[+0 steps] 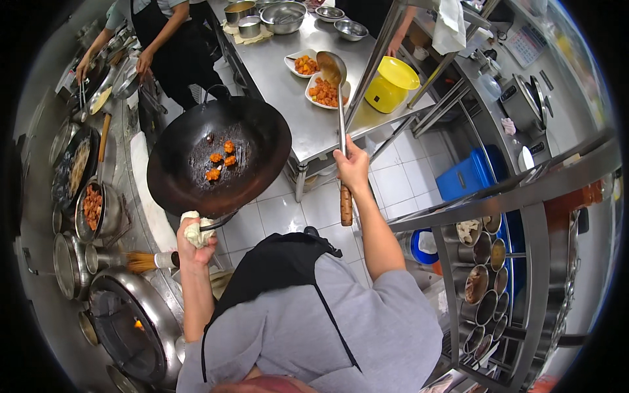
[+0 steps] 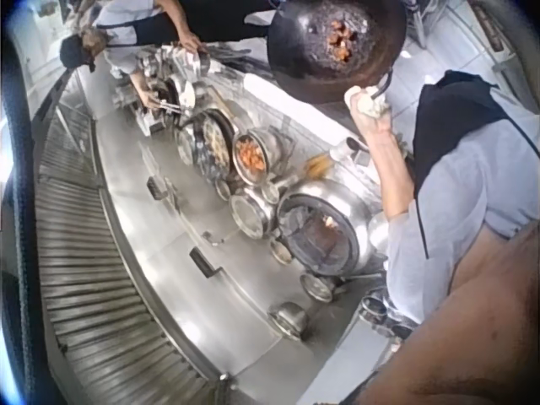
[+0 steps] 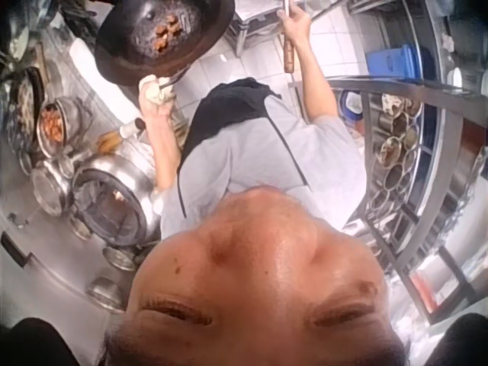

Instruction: Cooking a stir-fry dish in a wok including seasoning and adding fried ingredients.

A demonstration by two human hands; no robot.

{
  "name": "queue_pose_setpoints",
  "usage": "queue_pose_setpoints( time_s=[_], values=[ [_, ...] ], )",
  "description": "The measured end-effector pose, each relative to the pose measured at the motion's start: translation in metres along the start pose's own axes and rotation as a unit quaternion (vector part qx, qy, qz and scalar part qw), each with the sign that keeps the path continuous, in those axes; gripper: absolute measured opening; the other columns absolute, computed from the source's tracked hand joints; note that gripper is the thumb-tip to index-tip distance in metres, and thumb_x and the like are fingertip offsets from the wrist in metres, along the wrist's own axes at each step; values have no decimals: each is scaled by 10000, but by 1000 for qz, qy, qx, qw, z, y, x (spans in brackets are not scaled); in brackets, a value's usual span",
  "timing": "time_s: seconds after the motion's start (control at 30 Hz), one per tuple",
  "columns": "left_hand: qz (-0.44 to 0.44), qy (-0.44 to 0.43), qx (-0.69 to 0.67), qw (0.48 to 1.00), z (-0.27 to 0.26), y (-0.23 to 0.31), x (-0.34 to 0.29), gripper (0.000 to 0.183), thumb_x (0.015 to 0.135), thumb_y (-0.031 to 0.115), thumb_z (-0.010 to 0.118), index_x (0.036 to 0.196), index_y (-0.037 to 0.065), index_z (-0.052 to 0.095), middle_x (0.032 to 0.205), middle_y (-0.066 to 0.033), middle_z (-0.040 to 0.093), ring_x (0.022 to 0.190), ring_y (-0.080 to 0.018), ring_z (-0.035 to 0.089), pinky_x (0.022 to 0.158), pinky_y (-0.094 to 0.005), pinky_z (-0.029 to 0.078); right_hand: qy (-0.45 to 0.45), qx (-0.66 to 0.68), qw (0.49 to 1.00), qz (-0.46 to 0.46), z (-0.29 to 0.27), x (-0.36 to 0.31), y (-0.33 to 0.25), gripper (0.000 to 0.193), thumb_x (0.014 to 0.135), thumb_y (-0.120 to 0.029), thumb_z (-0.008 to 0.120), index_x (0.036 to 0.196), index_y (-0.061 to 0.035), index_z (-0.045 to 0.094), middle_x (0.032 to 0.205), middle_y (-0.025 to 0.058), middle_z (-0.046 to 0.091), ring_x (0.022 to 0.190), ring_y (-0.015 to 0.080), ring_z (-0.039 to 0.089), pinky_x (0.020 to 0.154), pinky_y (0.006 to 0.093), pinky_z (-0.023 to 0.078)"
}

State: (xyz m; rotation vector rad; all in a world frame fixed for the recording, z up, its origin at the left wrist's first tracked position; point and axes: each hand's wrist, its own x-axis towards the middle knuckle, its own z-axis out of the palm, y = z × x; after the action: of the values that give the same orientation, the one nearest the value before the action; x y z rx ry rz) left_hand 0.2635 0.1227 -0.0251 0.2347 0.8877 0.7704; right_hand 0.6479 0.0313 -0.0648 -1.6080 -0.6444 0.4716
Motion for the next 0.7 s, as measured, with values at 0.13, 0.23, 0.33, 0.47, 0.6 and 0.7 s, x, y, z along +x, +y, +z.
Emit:
queue_pose_setpoints(
  time_s=[0.13,0.23,0.33,0.47,0.6,0.7],
  values=[
    [34,-34,-41,998,-6,-10,7,97,760,157,585,847,134,550,683,-46,592,529,-185,575,348,-303,433,-119,151,978,86,-18,-8,-28,409,846,-77,605,1237,11,524,597,23,534,359,98,448,319,232,385],
    [31,-23,-17,999,13,-13,6,103,760,162,599,836,121,543,676,-46,585,520,-187,563,362,-313,419,-214,203,944,144,-17,-22,-67,403,851,-78,599,1234,18,519,599,37,539,352,116,472,312,230,371],
    [38,13,-9,999,22,-21,-2,105,759,164,603,834,119,544,683,-46,586,516,-186,559,365,-320,416,-289,61,942,161,22,-19,-83,461,843,-72,595,1280,18,482,583,32,525,380,109,483,326,225,367],
    [72,20,29,997,14,-29,-8,111,758,150,604,838,95,549,686,-57,582,536,-185,564,382,-321,418,-364,-59,923,114,85,7,-61,514,801,-89,619,1286,20,488,585,78,552,479,145,544,405,273,411],
    [87,24,51,995,7,-31,-13,116,766,158,605,843,97,543,695,-56,577,560,-179,565,379,-316,416,-418,-295,850,-125,100,5,-67,525,780,-103,634,1279,-7,501,612,71,552,519,120,506,468,298,407],
    [85,28,25,996,0,-26,-14,104,779,152,592,856,107,540,691,-45,572,562,-176,566,373,-308,411,-473,-258,832,-136,92,-11,-72,501,801,-93,629,1289,-64,521,582,-24,504,474,43,380,441,251,349]
  ],
)
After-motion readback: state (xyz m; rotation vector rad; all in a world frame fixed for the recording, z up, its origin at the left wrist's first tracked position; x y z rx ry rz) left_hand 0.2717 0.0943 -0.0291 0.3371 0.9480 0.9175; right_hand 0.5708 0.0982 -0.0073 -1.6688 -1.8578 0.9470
